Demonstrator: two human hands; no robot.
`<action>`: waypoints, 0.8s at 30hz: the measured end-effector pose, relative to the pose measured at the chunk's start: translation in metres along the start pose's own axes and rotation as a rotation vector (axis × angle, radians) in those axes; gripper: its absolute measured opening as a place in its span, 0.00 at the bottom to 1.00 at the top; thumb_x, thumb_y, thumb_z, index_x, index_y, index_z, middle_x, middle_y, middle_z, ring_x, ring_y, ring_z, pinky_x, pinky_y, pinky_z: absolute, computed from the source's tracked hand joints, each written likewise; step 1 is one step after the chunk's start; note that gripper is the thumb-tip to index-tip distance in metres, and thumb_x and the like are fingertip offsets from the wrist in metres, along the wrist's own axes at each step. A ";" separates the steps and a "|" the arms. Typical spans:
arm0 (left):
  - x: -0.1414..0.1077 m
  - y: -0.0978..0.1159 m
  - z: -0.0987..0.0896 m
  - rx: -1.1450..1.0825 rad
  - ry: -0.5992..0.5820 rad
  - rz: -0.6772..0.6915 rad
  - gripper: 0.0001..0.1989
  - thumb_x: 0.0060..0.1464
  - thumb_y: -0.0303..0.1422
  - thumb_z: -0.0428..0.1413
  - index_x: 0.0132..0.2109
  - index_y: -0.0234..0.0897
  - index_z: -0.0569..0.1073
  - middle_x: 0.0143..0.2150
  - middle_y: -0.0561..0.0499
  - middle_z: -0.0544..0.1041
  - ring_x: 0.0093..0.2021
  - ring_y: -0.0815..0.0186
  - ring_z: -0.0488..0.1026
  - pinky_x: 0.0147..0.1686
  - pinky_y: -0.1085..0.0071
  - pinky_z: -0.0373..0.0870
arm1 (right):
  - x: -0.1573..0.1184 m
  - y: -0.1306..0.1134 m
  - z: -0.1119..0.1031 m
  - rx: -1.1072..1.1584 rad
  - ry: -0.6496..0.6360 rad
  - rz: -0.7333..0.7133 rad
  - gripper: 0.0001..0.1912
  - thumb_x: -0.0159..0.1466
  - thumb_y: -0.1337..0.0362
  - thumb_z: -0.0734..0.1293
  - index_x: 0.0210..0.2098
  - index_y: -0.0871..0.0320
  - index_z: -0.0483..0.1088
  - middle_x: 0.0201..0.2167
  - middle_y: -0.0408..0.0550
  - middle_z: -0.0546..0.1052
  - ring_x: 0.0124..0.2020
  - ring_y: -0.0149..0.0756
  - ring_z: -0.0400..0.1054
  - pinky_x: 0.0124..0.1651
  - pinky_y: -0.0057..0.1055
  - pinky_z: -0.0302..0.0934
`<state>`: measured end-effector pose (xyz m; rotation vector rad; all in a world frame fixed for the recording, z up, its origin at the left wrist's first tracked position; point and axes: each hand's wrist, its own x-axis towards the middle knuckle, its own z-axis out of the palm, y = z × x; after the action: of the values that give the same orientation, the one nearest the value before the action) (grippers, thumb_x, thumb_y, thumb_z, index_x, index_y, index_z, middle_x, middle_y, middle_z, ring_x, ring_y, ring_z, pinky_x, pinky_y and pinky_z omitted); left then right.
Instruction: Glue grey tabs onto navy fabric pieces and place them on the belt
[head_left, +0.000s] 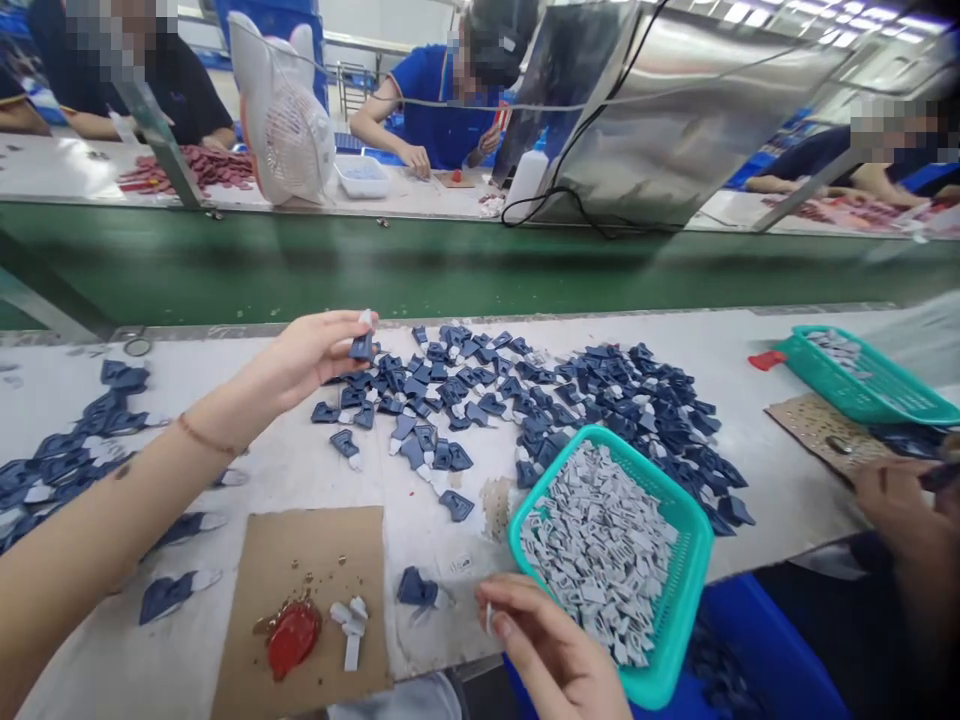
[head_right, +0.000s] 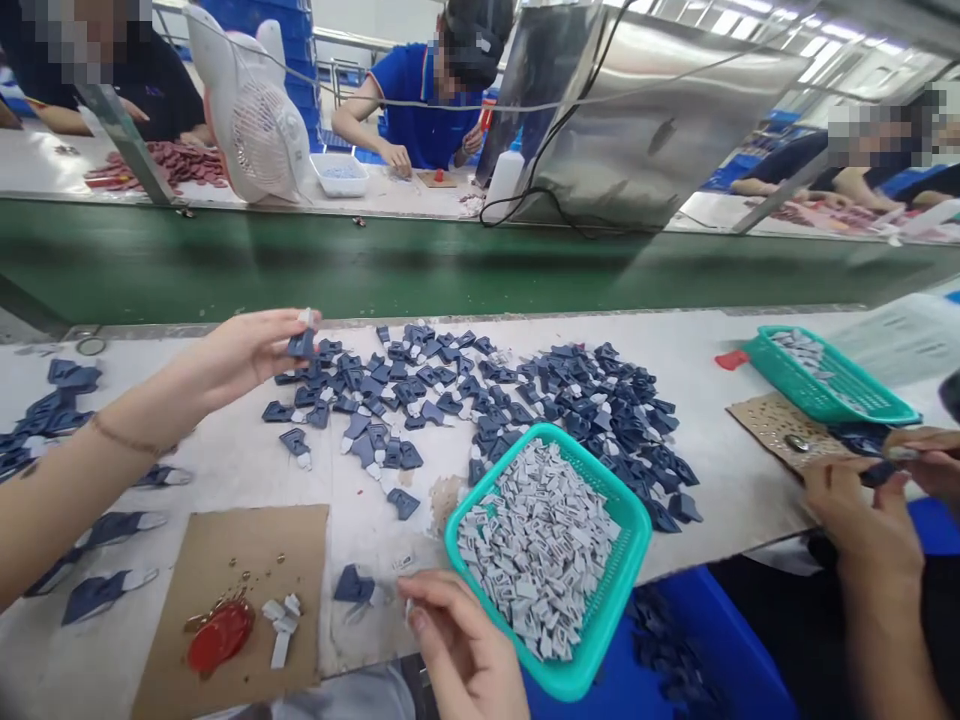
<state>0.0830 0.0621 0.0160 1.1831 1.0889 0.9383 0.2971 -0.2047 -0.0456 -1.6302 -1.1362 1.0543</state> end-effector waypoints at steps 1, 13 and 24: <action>-0.020 -0.001 -0.004 -0.074 -0.032 -0.042 0.05 0.55 0.26 0.57 0.39 0.32 0.78 0.39 0.46 0.77 0.34 0.68 0.75 0.38 0.68 0.78 | -0.002 0.006 0.007 0.002 0.029 0.000 0.11 0.63 0.55 0.68 0.39 0.52 0.79 0.41 0.52 0.80 0.43 0.42 0.76 0.44 0.30 0.72; -0.183 -0.043 -0.023 -0.367 -0.144 -0.414 0.11 0.55 0.34 0.62 0.46 0.41 0.75 0.45 0.44 0.81 0.47 0.57 0.78 0.43 0.68 0.76 | -0.022 0.054 0.043 -0.416 0.471 -0.393 0.05 0.64 0.66 0.68 0.40 0.56 0.76 0.40 0.50 0.79 0.41 0.40 0.74 0.46 0.36 0.69; -0.232 -0.067 -0.014 -0.438 -0.007 -0.470 0.12 0.57 0.40 0.60 0.44 0.39 0.77 0.44 0.45 0.79 0.51 0.56 0.73 0.49 0.70 0.70 | -0.026 0.060 0.036 -0.414 0.458 -0.393 0.05 0.64 0.67 0.68 0.40 0.55 0.74 0.40 0.49 0.78 0.44 0.39 0.73 0.47 0.34 0.67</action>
<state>0.0152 -0.1678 -0.0165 0.5380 1.0279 0.7476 0.2709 -0.2357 -0.1083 -1.7400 -1.3330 0.1814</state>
